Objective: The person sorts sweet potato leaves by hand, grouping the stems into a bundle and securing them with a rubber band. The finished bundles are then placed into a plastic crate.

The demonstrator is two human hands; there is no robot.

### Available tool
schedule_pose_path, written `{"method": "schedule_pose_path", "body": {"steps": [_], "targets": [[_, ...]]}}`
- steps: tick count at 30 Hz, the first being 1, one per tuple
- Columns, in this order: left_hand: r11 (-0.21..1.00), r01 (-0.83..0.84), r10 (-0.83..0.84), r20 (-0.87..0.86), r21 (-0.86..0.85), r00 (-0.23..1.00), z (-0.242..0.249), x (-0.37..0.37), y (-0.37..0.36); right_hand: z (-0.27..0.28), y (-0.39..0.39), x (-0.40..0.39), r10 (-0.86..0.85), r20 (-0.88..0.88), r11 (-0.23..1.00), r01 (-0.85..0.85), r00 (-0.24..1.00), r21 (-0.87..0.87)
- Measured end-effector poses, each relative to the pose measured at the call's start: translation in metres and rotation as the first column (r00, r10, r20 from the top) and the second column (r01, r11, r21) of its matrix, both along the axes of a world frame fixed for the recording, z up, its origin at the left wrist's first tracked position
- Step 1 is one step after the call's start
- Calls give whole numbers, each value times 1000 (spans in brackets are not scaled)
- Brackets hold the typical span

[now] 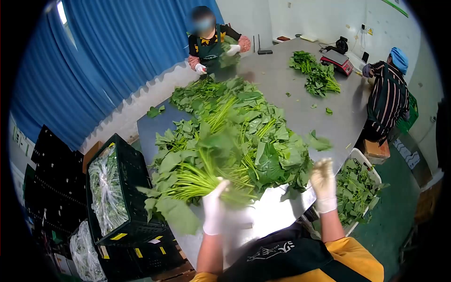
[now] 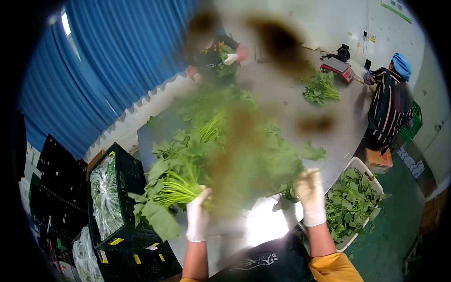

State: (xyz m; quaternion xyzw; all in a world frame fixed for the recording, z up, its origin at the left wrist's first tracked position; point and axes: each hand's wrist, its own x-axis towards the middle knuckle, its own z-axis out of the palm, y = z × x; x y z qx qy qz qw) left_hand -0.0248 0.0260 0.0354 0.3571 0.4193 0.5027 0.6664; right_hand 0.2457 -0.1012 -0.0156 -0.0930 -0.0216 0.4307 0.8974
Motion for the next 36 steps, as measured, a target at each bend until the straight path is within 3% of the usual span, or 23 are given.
{"method": "schedule_pose_path", "body": {"steps": [1, 2, 4, 5, 6, 7, 8, 10, 11, 13, 16, 17, 18, 20, 21, 22, 24, 25, 28, 30, 31, 34, 36], "targets": [[999, -18, 17, 26, 31, 1000, -10, -15, 9, 10, -8, 16, -60, 83, 980, 43, 995, 194], [974, -37, 59, -95, 222, 994, -23, -29, 14, 36, -7, 14, 2, 201, 967, -53, 980, 248], [1000, -9, 8, 116, 9, 993, -19, -47, 23, 57, 14, -21, 187, 301, 982, -188, 935, -25], [1000, -14, 12, 119, 11, 993, -20, -53, 24, 46, 25, -37, 352, 618, 928, -179, 703, -325], [1000, -15, 13, 113, 12, 993, -19, -56, 23, 23, 39, -53, 549, 759, 819, -42, 350, -573], [1000, -27, 26, 112, 14, 993, -17, -59, 21, -5, 55, -74, 397, 914, 899, 239, -88, -367], [999, -41, 39, 111, 18, 993, -15, -62, 19, -31, 71, -95, 252, 802, 925, 377, -542, -36], [995, -93, 90, 105, 27, 990, -13, -66, 11, -57, 96, -122, 381, 517, 901, 434, -767, -20], [986, -167, 164, 113, 16, 980, -8, -68, 6, -64, 105, -132, 375, 519, 904, 428, -768, -19], [959, -280, 274, 120, 34, 954, -8, -77, 4, -72, 120, -144, 555, 225, 829, 555, -801, -67], [925, -362, 358, 53, 115, 932, -8, -88, 3, -74, 131, -134, 537, 300, 837, 541, -788, -77], [924, -351, 347, 51, 154, 936, -12, -93, 3, -63, 126, -127, 472, 433, 865, 499, -768, -57], [919, -362, 357, 57, 155, 932, -15, -92, 5, -62, 128, -124, 484, 456, 867, 478, -747, -137], [893, -442, 442, 13, 90, 897, -24, -89, 6, -39, 114, -125, 533, 729, 845, 306, -430, -438], [928, -367, 365, 36, 61, 930, -30, -88, 7, -27, 109, -124, 738, 651, 667, 47, -181, -743], [942, -333, 331, 62, 33, 942, -34, -83, 5, -18, 100, -126, 739, 647, 664, 42, -190, -746], [964, -256, 262, 93, -74, 961, -38, -69, 4, -3, 85, -130, 767, 638, 632, -249, 69, -733], [974, -212, 219, 88, -83, 972, -38, -60, 2, 3, 79, -129, 727, 687, 672, -198, -12, -714], [993, -66, 80, 146, -96, 986, -40, -43, -5, 8, 65, -124, 716, 698, 661, -310, -14, -684], [986, 164, -163, 131, -1, 978, -64, -40, 0, 6, 58, -117, 736, 675, 628, -326, -45, -706], [977, 192, -187, -60, 93, 980, -66, -34, 0, 5, 54, -114, 753, 654, 595, -343, -79, -727], [960, 278, -277, 45, -22, 960, -22, -24, -13, 11, 47, -104, 757, 638, 557, -372, -142, -743], [956, 282, -280, -27, 80, 960, -32, -20, -16, 8, 42, -103, 778, 620, 539, -400, -102, -742]]}}
